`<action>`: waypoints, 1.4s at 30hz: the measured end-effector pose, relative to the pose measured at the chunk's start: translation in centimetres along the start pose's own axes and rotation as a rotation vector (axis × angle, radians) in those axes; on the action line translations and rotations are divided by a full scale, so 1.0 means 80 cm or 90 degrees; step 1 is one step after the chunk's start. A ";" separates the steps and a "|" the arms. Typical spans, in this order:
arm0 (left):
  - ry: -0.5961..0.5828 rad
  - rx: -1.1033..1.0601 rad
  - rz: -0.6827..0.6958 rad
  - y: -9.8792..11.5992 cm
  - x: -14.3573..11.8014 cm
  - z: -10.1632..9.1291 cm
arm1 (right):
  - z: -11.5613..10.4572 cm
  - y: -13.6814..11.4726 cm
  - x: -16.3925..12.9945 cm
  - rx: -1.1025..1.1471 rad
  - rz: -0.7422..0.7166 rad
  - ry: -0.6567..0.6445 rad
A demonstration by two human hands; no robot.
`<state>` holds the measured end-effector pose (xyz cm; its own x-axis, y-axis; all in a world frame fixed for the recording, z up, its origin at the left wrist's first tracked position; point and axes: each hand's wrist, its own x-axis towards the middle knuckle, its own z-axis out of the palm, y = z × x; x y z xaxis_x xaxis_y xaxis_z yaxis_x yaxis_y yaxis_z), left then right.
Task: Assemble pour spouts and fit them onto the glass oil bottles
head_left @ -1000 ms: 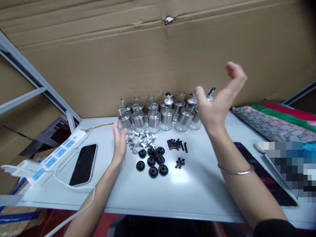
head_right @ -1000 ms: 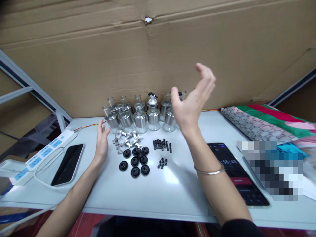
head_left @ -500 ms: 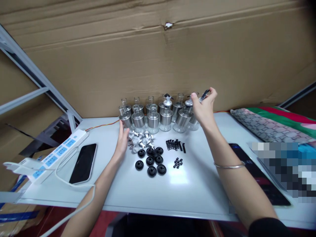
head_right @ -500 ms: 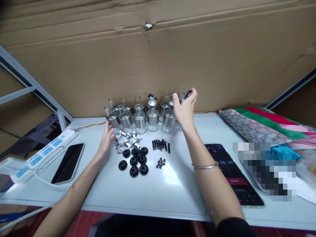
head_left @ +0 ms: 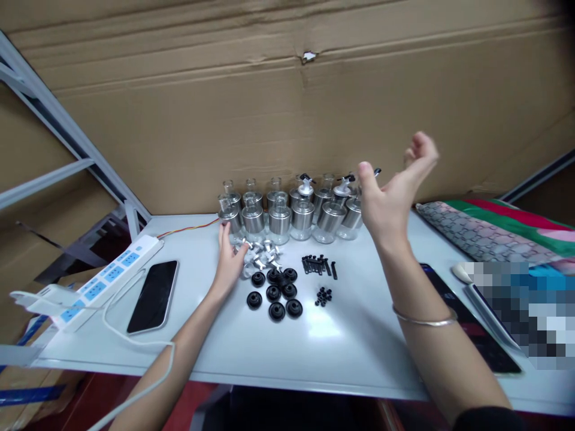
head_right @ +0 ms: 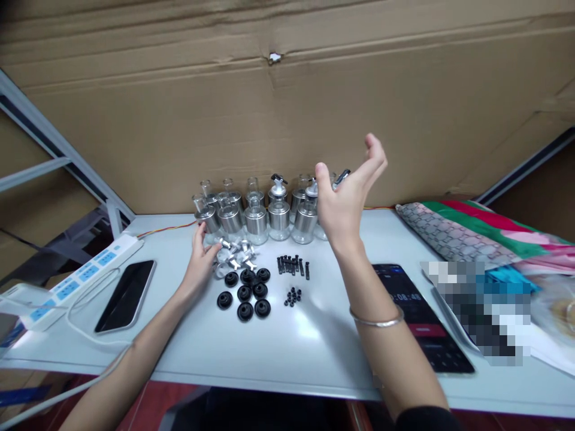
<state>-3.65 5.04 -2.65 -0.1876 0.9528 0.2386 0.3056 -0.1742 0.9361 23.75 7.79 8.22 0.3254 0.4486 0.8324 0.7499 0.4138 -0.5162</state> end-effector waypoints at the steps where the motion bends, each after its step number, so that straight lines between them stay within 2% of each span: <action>1: -0.004 0.016 0.030 0.002 -0.004 0.001 | -0.007 -0.019 -0.002 0.028 -0.028 0.007; 3: -0.016 0.059 0.098 0.007 -0.011 0.001 | -0.015 -0.050 -0.011 0.081 -0.082 -0.030; 6: -0.047 0.150 0.201 0.017 -0.017 0.000 | -0.012 -0.065 -0.043 0.123 -0.190 -0.189; 8: -0.091 0.204 0.268 0.022 -0.019 -0.001 | -0.004 -0.054 -0.075 0.117 -0.248 -0.327; 10: -0.165 0.256 0.335 0.027 -0.021 -0.001 | 0.003 -0.035 -0.107 0.078 -0.267 -0.443; 14: -0.307 0.367 0.401 0.035 -0.027 0.000 | 0.005 -0.006 -0.143 0.047 -0.243 -0.548; 17: -0.327 0.437 0.385 0.035 -0.030 0.002 | 0.003 -0.001 -0.144 0.028 -0.225 -0.570; 22: -0.299 0.509 0.317 0.027 -0.028 0.004 | 0.002 -0.004 -0.139 0.013 -0.224 -0.568; 34: -0.290 0.493 0.315 0.026 -0.032 0.009 | 0.002 -0.003 -0.145 0.025 -0.206 -0.565; 39: -0.253 0.481 0.328 0.031 -0.035 0.010 | 0.003 -0.004 -0.147 0.025 -0.190 -0.573; 42: -0.207 0.455 0.351 0.032 -0.037 0.011 | 0.004 -0.006 -0.150 0.036 -0.170 -0.572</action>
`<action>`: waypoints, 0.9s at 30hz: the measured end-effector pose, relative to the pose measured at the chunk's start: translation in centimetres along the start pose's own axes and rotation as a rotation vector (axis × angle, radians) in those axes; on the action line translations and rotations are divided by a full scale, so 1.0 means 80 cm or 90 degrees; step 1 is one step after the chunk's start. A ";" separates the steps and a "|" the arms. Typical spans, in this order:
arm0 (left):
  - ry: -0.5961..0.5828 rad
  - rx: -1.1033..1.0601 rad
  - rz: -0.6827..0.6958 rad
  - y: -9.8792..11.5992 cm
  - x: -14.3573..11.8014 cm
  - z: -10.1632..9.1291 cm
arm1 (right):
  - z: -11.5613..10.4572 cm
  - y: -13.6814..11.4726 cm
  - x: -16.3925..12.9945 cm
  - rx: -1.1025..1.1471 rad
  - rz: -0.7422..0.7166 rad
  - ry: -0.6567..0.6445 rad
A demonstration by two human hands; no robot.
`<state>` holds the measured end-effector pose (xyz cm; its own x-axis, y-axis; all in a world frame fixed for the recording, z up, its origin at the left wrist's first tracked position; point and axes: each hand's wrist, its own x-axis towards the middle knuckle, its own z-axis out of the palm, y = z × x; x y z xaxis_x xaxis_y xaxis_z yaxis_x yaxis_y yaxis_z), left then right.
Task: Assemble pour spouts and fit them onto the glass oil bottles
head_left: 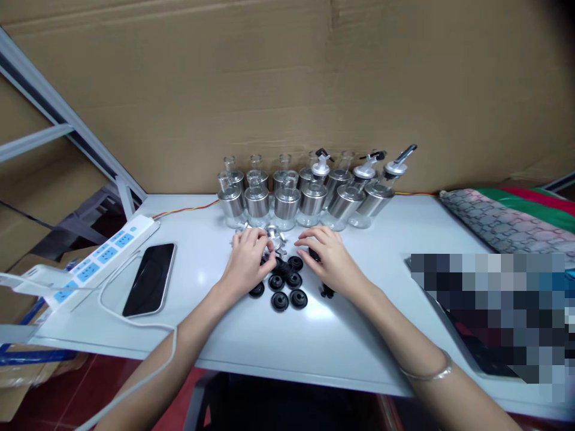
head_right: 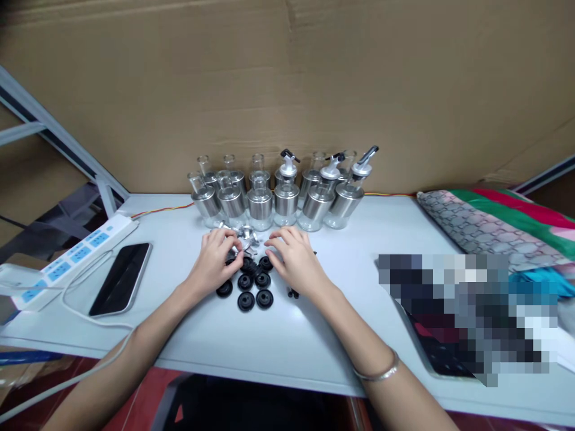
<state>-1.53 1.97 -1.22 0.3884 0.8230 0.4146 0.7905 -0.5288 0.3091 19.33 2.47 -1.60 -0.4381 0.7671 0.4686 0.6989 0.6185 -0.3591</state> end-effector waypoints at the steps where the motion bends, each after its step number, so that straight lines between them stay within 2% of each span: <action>1: 0.025 -0.007 0.000 0.000 -0.001 0.000 | 0.001 -0.001 0.000 0.009 0.002 0.005; 5: 0.109 -0.052 -0.006 0.000 -0.003 0.000 | 0.002 -0.007 -0.001 0.042 0.013 0.038; 10: 0.148 -0.117 -0.015 0.000 -0.007 -0.004 | -0.004 -0.013 -0.004 0.095 0.039 0.084; 15: 0.205 -0.150 -0.007 0.004 -0.011 -0.002 | -0.012 -0.013 -0.005 0.114 0.021 0.115; 20: 0.202 -0.174 0.015 0.018 -0.012 0.002 | -0.016 -0.017 -0.005 0.092 -0.041 0.130; 27: 0.129 -0.307 -0.125 0.027 -0.013 0.012 | -0.012 -0.024 -0.006 0.076 -0.075 0.169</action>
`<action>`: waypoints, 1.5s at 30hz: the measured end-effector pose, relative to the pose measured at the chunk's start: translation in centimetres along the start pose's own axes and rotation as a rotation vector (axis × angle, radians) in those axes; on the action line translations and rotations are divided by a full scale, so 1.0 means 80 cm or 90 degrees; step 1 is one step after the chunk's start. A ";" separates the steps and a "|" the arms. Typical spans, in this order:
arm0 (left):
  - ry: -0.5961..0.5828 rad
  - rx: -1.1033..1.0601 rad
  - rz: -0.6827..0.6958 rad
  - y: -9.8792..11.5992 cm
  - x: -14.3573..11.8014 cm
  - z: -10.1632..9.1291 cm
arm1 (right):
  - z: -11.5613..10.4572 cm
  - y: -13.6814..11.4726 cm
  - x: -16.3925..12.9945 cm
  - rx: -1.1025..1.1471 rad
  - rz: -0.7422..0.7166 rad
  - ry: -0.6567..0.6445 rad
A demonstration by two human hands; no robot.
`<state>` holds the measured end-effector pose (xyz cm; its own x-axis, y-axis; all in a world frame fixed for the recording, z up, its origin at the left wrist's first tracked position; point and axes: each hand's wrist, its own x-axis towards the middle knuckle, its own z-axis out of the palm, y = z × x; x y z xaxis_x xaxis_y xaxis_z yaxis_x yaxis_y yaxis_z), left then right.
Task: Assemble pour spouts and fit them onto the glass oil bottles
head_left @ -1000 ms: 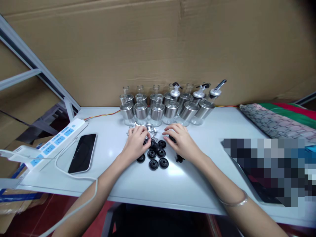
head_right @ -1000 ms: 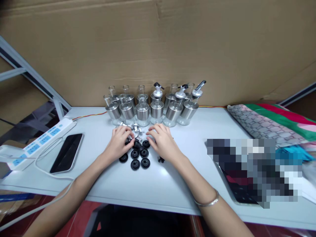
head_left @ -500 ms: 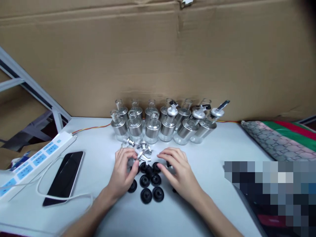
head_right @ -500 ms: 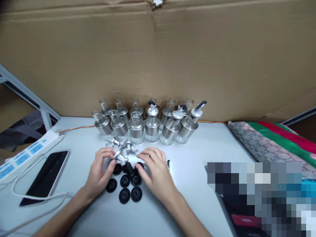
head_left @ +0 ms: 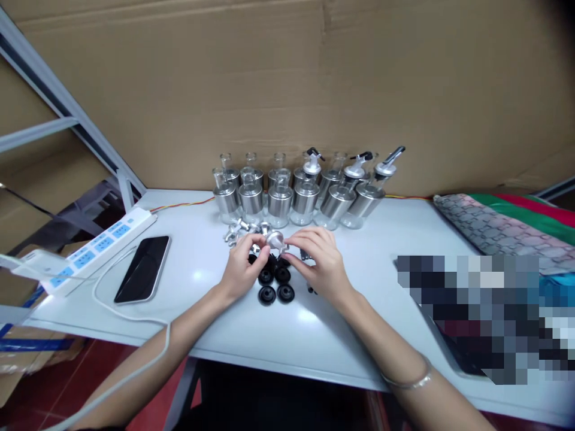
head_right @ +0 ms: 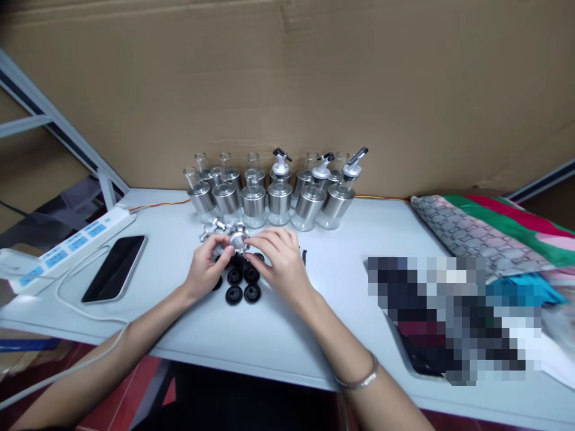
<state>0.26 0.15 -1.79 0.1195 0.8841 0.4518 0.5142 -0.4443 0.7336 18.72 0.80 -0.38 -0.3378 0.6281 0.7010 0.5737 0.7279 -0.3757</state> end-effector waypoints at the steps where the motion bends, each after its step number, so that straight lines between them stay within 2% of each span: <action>1: -0.011 -0.005 -0.006 0.000 0.000 0.001 | 0.000 0.000 0.000 0.004 0.001 0.004; 6: -0.071 0.029 0.033 -0.001 0.001 -0.001 | -0.002 -0.001 0.001 0.018 -0.010 -0.017; 9: -0.101 0.111 0.124 -0.004 0.001 -0.003 | -0.002 -0.004 0.002 0.027 0.020 0.000; 15: -0.045 0.116 0.262 -0.012 0.000 -0.005 | -0.007 -0.008 0.004 0.112 0.094 0.016; 20: -0.077 0.205 0.428 0.002 -0.002 -0.010 | -0.016 -0.011 0.005 0.179 0.207 -0.004; 22: -0.078 0.232 0.416 0.010 -0.004 -0.010 | -0.017 -0.010 0.006 0.214 0.260 -0.025; 27: -0.090 0.193 0.376 0.016 -0.005 -0.008 | -0.014 -0.003 0.011 0.271 0.365 -0.088; 31: -0.085 0.201 0.394 0.017 -0.001 -0.012 | -0.017 -0.007 0.009 0.317 0.352 -0.126; 40: -0.092 0.213 0.440 0.014 -0.004 -0.006 | -0.017 -0.015 0.005 0.295 0.342 -0.118; 42: -0.097 0.202 0.441 0.019 -0.007 -0.007 | -0.031 -0.027 0.000 0.233 0.283 -0.084; 45: -0.092 0.161 0.412 0.038 -0.015 -0.015 | -0.070 -0.064 -0.035 0.096 0.216 0.083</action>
<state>0.64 -2.44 0.50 0.5695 0.4726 0.6725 0.4812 -0.8550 0.1934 20.92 -6.24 2.94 -0.0437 0.8069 0.5890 0.5174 0.5226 -0.6776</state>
